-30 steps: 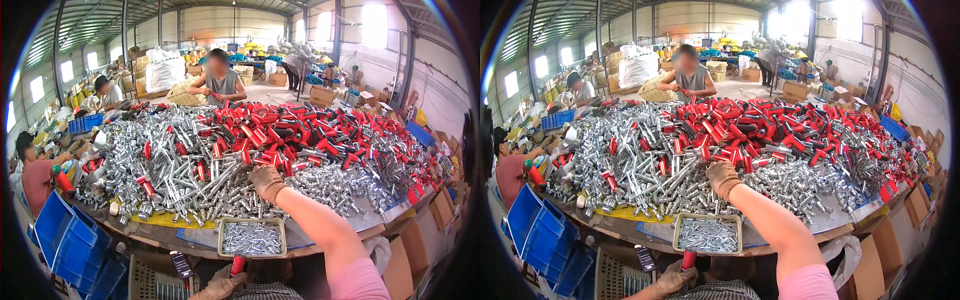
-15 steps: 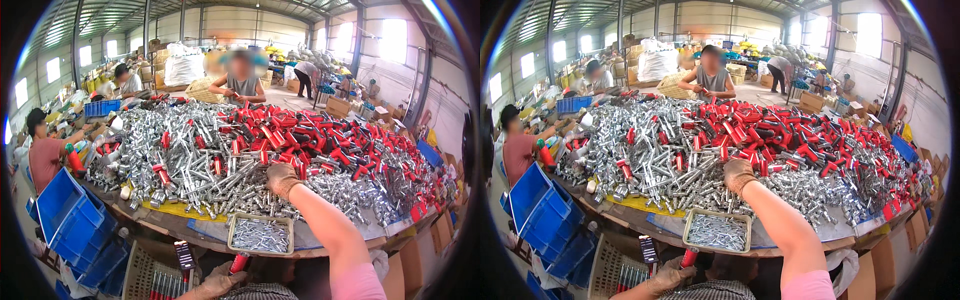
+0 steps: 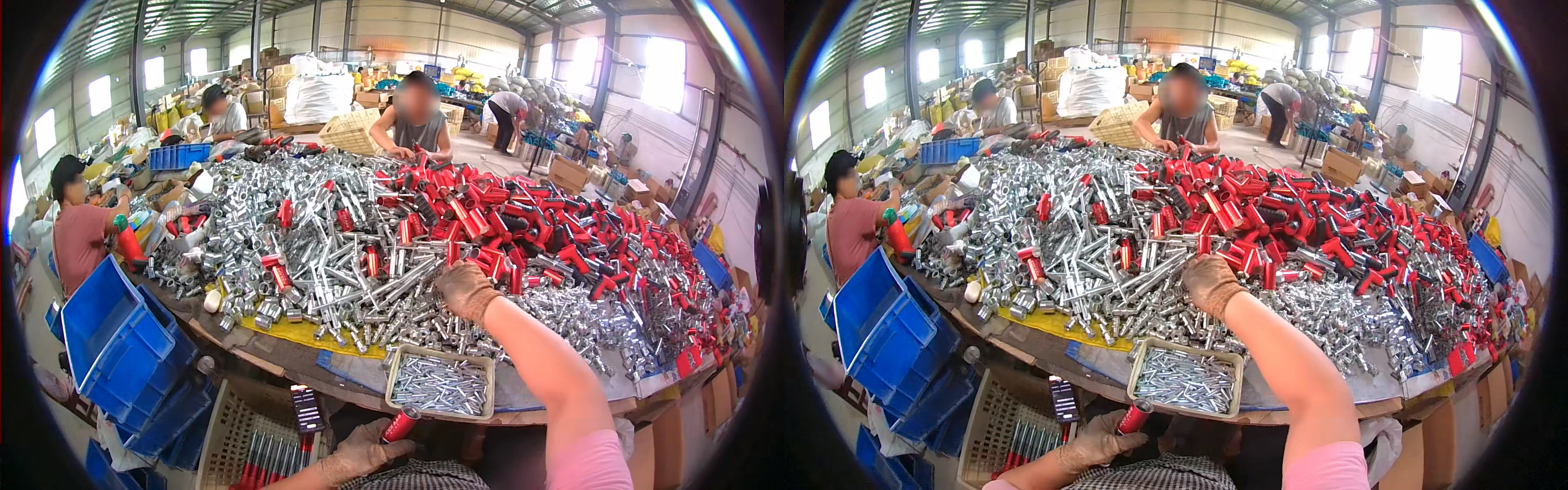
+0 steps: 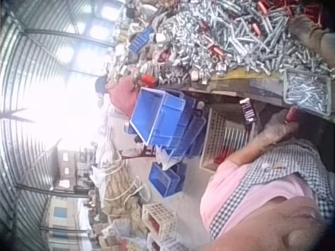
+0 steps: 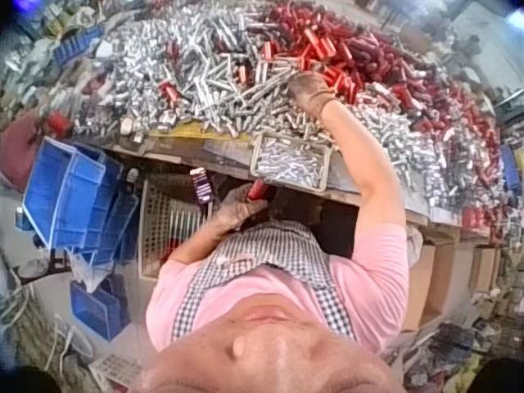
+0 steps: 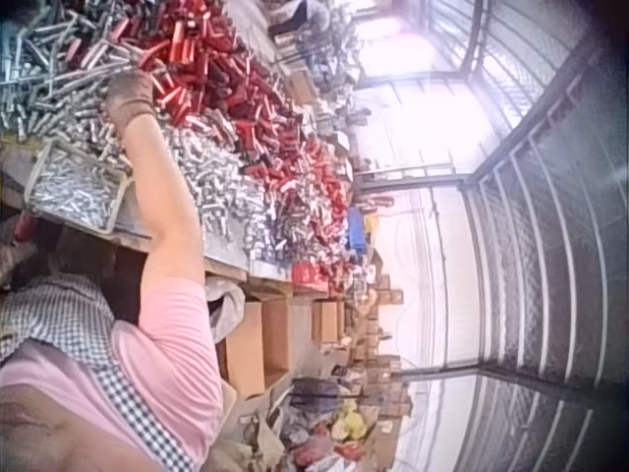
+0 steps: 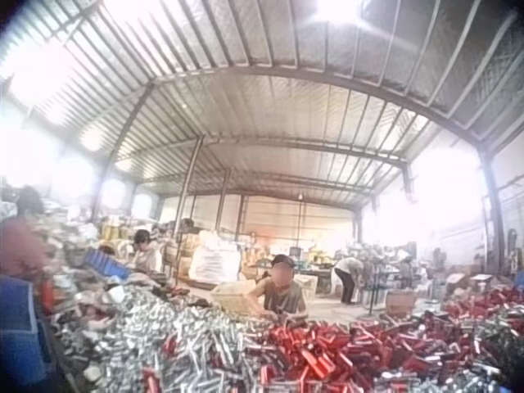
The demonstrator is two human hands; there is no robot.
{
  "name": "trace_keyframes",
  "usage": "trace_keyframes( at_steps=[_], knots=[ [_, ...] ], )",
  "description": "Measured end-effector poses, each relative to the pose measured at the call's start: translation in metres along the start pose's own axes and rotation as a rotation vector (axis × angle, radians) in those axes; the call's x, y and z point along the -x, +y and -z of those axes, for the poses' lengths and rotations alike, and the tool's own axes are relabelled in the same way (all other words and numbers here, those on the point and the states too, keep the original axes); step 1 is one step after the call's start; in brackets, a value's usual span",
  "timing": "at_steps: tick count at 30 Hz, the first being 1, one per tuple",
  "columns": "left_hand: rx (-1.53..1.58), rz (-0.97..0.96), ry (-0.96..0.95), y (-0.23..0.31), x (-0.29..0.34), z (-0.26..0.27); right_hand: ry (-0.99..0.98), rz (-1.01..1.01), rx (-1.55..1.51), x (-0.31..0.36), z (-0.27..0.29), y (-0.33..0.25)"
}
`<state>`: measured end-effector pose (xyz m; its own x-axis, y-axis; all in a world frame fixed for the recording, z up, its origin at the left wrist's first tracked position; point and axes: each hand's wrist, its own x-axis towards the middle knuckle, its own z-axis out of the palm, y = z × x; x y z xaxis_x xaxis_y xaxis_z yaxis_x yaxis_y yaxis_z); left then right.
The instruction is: The person assembles tool handles by fitting metal cylinders into red casings by hand, inserting small metal pins, and placing the assembled tools into a basket.
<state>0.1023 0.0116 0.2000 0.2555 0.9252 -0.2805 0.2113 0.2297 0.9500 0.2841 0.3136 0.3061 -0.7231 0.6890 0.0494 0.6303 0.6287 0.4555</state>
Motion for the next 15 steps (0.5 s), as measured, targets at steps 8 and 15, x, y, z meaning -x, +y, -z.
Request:
trace_keyframes(
  at_steps=[8,15],
  knots=[
    [0.168,0.095,-0.012,0.034,0.005,0.01,0.174,-0.139,-0.122,0.028,-0.003,0.005],
    [-0.121,-0.324,0.292,0.008,-0.006,0.027,0.247,-0.146,-1.213,0.067,0.086,-0.03]
  ],
)
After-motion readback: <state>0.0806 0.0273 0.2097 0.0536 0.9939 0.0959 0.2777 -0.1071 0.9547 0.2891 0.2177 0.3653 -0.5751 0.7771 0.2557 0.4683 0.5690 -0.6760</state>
